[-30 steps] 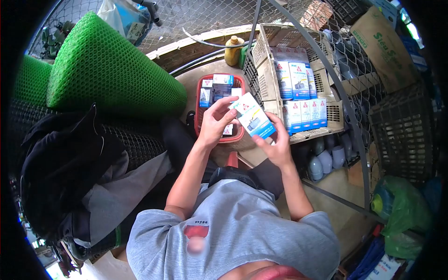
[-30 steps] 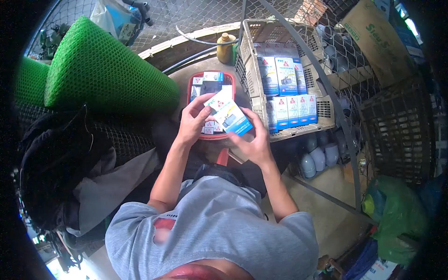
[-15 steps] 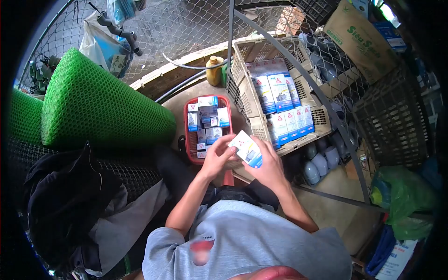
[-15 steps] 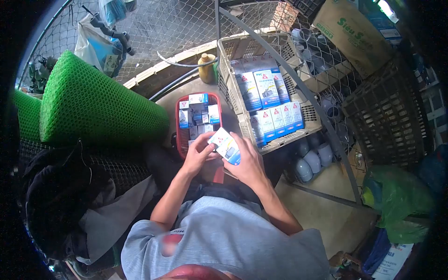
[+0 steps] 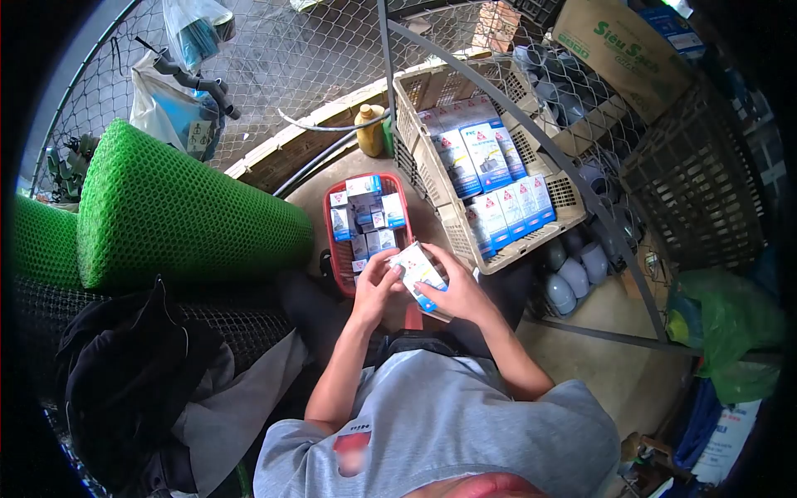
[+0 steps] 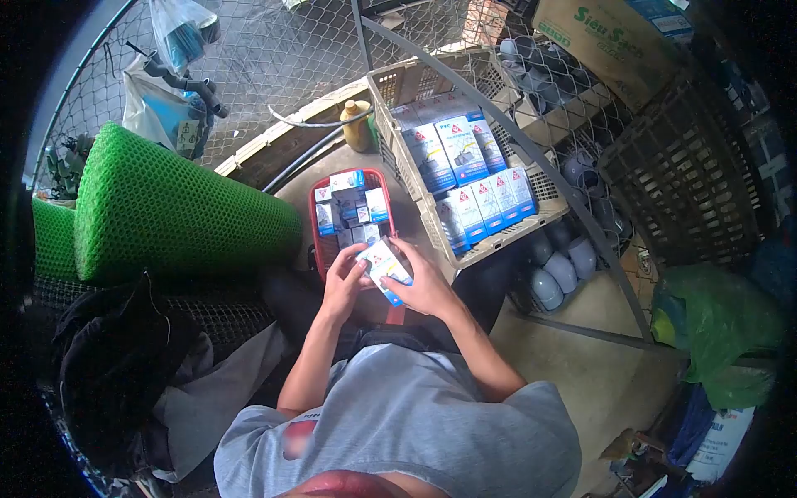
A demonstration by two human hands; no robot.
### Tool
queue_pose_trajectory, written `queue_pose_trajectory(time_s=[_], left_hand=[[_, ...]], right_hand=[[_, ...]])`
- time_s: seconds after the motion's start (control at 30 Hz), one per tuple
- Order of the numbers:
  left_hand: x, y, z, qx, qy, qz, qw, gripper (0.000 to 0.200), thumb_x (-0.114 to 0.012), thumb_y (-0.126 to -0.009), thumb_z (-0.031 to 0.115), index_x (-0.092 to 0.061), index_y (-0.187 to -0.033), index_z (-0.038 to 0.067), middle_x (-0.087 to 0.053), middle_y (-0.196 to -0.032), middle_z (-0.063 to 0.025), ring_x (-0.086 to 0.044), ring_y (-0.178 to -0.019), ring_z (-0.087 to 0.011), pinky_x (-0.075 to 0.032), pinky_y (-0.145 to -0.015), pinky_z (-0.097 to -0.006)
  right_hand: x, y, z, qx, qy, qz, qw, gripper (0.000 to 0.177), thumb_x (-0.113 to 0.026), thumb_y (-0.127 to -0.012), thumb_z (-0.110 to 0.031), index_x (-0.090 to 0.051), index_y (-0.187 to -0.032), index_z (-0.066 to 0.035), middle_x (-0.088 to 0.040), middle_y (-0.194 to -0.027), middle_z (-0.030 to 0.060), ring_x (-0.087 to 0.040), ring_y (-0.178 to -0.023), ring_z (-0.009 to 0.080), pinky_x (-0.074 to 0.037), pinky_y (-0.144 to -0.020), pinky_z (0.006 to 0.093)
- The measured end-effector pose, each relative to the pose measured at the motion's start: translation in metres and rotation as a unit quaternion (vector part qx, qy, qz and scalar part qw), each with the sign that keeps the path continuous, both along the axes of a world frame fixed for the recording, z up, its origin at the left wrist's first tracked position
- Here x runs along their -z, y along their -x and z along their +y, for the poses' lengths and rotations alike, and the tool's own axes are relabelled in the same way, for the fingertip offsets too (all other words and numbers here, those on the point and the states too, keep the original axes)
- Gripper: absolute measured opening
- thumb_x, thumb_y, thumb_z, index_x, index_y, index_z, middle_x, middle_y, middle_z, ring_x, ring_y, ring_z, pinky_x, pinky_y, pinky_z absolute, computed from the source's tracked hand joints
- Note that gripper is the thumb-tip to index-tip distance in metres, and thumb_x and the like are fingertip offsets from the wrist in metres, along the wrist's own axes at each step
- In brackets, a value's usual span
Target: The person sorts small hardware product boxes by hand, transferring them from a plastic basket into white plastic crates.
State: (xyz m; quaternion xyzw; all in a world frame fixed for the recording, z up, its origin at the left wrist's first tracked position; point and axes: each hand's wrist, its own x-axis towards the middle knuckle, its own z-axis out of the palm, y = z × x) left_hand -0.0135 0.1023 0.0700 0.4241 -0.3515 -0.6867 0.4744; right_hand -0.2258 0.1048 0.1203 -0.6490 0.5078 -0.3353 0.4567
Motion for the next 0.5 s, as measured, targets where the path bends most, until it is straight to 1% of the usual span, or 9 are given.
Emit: queue_pose_trajectory(time_s=[0.13,0.2,0.23,0.3,0.43,0.5], left_hand=[[-0.002,-0.002,-0.004,-0.013,-0.024,0.019,0.999,0.041,-0.069,-0.102,0.020,-0.057,-0.138,0.005,-0.063,-0.123,-0.0098,-0.067,-0.107,-0.0170,-0.061,-0.084,-0.0305],[0.000,-0.002,-0.006,-0.039,-0.010,0.018,0.999,0.042,-0.068,-0.102,0.021,-0.055,-0.139,0.006,-0.063,-0.123,-0.0111,-0.069,-0.107,-0.0202,-0.062,-0.085,-0.0336],[0.001,-0.001,-0.006,-0.038,-0.011,0.019,0.999,0.042,-0.068,-0.102,0.021,-0.055,-0.139,0.006,-0.063,-0.123,-0.0111,-0.069,-0.107,-0.0202,-0.062,-0.085,-0.0336],[0.004,0.002,-0.006,-0.066,-0.028,0.084,0.994,0.040,-0.066,-0.104,0.016,-0.055,-0.141,0.008,-0.064,-0.115,-0.0073,-0.067,-0.097,-0.0135,-0.057,-0.075,-0.0278],[0.010,0.001,-0.003,-0.068,-0.052,0.094,0.992,0.041,-0.066,-0.104,0.018,-0.054,-0.141,0.009,-0.062,-0.116,-0.0083,-0.068,-0.097,-0.0157,-0.059,-0.076,-0.0300],[0.010,0.003,-0.003,-0.085,-0.035,0.090,0.992,0.041,-0.067,-0.103,0.020,-0.055,-0.141,0.009,-0.061,-0.117,-0.0090,-0.069,-0.098,-0.0178,-0.060,-0.079,-0.0319]], right_hand=[[0.011,0.000,0.000,-0.009,-0.009,-0.036,0.999,0.078,-0.081,-0.089,-0.021,-0.043,-0.153,0.000,-0.056,-0.145,0.0258,-0.057,-0.134,0.0358,-0.046,-0.110,0.0435],[0.014,-0.001,0.001,-0.001,-0.024,-0.057,0.998,0.076,-0.079,-0.090,-0.021,-0.043,-0.154,0.000,-0.058,-0.144,0.0249,-0.058,-0.133,0.0338,-0.046,-0.111,0.0428],[0.016,-0.002,0.001,0.000,-0.024,-0.056,0.998,0.076,-0.079,-0.090,-0.021,-0.043,-0.154,0.000,-0.058,-0.144,0.0249,-0.058,-0.133,0.0338,-0.046,-0.111,0.0428],[0.018,-0.003,0.002,-0.001,-0.043,-0.074,0.996,0.076,-0.079,-0.091,-0.022,-0.043,-0.154,-0.001,-0.058,-0.144,0.0241,-0.057,-0.134,0.0328,-0.045,-0.111,0.0426],[0.016,-0.003,0.004,0.006,-0.051,-0.062,0.997,0.076,-0.079,-0.091,-0.022,-0.043,-0.154,-0.002,-0.057,-0.144,0.0238,-0.057,-0.134,0.0326,-0.045,-0.111,0.0426],[0.016,-0.003,0.004,-0.001,-0.049,-0.072,0.996,0.076,-0.079,-0.091,-0.022,-0.043,-0.155,-0.003,-0.057,-0.145,0.0233,-0.057,-0.134,0.0323,-0.045,-0.111,0.0425]])
